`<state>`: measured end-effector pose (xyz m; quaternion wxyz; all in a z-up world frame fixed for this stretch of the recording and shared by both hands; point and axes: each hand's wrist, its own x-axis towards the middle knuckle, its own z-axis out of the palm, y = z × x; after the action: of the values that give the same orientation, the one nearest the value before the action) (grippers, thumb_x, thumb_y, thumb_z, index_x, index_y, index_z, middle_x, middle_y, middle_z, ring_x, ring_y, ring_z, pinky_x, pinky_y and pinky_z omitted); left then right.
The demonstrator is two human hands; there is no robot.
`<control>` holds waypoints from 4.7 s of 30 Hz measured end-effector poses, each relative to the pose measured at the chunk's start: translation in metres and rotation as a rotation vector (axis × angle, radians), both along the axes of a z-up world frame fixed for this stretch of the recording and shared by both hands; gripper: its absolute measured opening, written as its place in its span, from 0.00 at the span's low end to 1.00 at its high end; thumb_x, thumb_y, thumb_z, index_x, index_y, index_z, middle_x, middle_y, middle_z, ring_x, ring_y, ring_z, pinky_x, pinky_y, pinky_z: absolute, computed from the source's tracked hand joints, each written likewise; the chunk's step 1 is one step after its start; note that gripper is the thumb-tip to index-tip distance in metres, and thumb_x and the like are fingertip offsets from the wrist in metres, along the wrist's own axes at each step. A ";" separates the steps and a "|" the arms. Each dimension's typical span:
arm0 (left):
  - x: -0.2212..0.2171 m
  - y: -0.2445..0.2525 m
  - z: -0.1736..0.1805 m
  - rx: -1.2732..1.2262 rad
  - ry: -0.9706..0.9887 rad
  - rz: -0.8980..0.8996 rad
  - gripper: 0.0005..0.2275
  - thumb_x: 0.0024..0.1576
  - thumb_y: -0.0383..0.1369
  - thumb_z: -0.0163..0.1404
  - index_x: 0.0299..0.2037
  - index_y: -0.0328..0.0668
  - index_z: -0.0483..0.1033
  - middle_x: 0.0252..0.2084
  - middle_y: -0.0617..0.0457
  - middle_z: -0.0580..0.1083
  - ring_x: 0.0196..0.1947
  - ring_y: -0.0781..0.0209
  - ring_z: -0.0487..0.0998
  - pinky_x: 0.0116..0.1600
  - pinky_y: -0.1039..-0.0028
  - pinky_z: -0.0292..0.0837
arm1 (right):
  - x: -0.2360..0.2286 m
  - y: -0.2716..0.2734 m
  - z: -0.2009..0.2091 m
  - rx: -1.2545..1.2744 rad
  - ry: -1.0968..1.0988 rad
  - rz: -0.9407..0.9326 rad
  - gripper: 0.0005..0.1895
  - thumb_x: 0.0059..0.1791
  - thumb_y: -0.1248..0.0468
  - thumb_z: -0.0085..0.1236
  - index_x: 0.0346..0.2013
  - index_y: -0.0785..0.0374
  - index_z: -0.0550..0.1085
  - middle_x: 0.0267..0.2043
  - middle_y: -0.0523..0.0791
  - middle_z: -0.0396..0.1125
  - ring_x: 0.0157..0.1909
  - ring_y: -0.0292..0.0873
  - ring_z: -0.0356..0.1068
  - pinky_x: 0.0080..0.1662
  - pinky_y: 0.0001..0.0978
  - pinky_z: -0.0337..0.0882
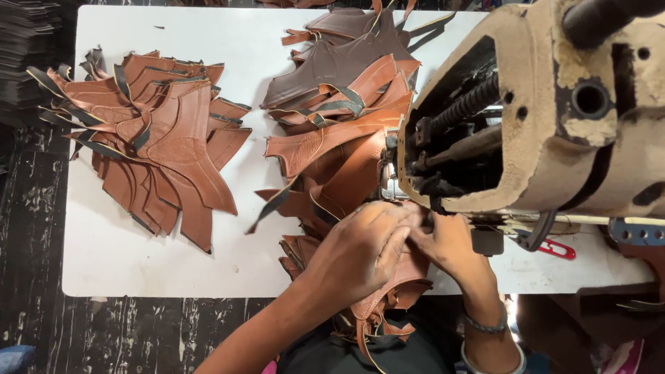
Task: Stitching leather shoe components using an industrial sewing machine.
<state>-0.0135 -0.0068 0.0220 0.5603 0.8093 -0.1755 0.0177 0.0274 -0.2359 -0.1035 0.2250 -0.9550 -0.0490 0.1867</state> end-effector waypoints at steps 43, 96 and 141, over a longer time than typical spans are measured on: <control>0.040 0.021 0.003 -0.067 -0.014 0.354 0.05 0.63 0.27 0.49 0.39 0.32 0.77 0.33 0.44 0.78 0.31 0.52 0.82 0.36 0.68 0.75 | -0.038 0.094 0.062 0.974 -0.108 -0.276 0.02 0.49 0.72 0.62 0.33 0.70 0.77 0.27 0.40 0.75 0.29 0.29 0.72 0.33 0.20 0.71; -0.005 0.019 0.009 0.033 -0.107 0.055 0.08 0.60 0.31 0.53 0.44 0.34 0.76 0.39 0.42 0.78 0.37 0.41 0.80 0.42 0.60 0.74 | -0.029 0.026 0.096 0.796 0.045 0.112 0.18 0.42 0.71 0.65 0.45 0.66 0.71 0.48 0.43 0.73 0.48 0.40 0.74 0.43 0.29 0.75; 0.073 0.027 0.005 0.112 -0.242 0.473 0.07 0.64 0.33 0.54 0.35 0.40 0.79 0.29 0.50 0.76 0.27 0.51 0.78 0.34 0.65 0.71 | -0.011 0.109 0.068 0.843 -0.181 -0.227 0.07 0.50 0.68 0.62 0.38 0.70 0.80 0.24 0.42 0.72 0.26 0.31 0.67 0.30 0.23 0.67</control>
<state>0.0599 0.0197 0.0274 0.4697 0.8496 -0.0480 0.2350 0.0163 -0.1272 -0.0352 0.6085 -0.7918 -0.0352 0.0401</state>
